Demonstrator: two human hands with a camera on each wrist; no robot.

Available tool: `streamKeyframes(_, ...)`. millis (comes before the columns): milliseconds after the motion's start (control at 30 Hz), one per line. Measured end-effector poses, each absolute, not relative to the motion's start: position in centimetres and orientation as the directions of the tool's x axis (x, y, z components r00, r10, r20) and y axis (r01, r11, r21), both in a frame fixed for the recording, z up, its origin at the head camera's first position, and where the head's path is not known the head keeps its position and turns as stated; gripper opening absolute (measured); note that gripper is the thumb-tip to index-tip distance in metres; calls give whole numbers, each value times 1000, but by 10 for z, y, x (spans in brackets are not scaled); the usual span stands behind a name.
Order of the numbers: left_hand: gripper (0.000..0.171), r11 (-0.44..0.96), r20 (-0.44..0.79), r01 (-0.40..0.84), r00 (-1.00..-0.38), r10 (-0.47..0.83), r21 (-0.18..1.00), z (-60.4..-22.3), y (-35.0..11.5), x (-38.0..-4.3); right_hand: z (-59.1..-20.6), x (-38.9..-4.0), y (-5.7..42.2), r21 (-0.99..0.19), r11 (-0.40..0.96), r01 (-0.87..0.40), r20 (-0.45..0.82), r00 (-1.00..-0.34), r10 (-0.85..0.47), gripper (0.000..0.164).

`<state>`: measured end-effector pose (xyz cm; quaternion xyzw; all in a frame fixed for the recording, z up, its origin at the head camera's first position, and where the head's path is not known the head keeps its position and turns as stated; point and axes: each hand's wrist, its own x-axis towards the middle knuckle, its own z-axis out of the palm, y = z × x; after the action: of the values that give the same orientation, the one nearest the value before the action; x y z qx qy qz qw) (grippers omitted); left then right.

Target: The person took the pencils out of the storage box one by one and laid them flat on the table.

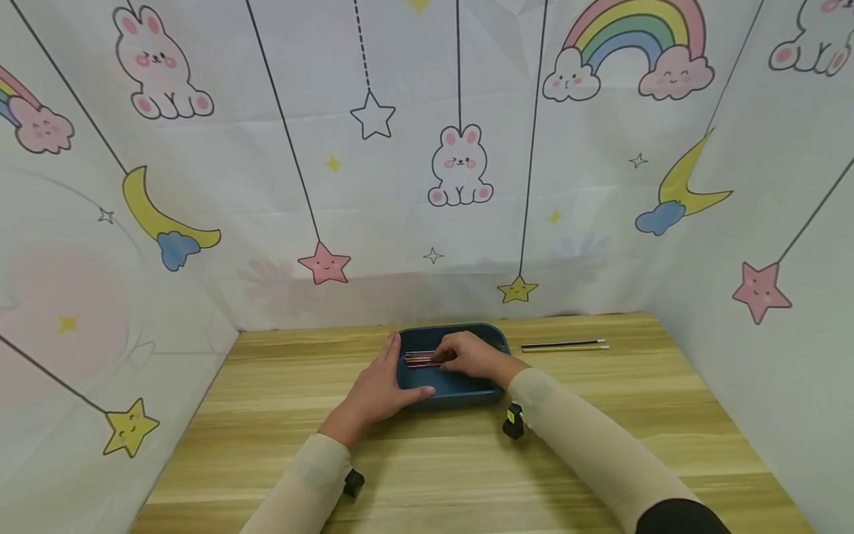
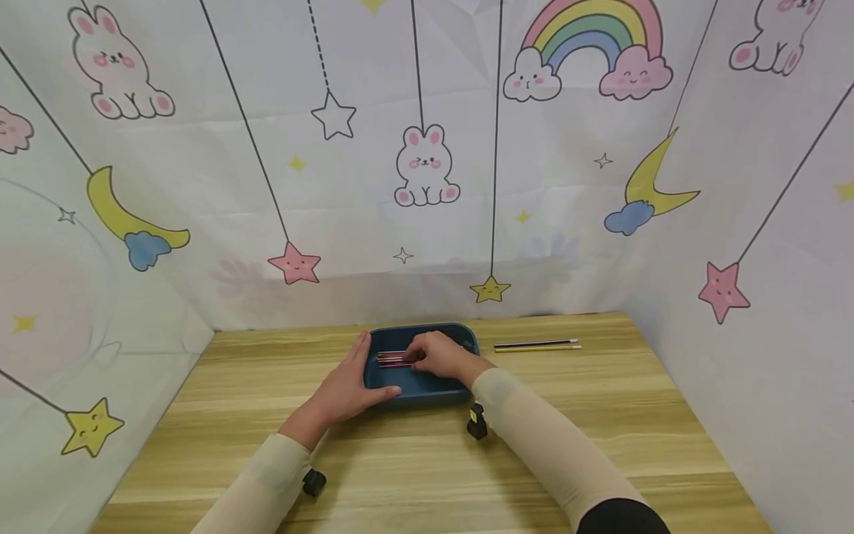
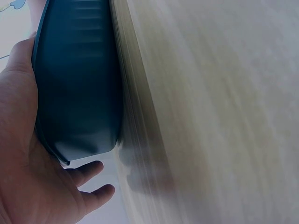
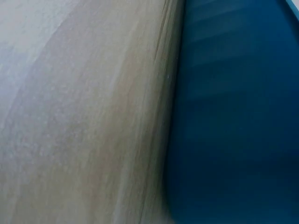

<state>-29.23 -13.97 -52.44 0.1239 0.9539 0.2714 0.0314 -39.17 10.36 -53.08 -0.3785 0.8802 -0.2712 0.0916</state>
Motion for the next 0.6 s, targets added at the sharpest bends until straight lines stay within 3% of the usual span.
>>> streamKeyframes(600, 132, 820, 2, 211, -969, 248, 532, -523, -139, -291, -536, -393, 101, -486, 517, -704, 89, -629, -773, 20)
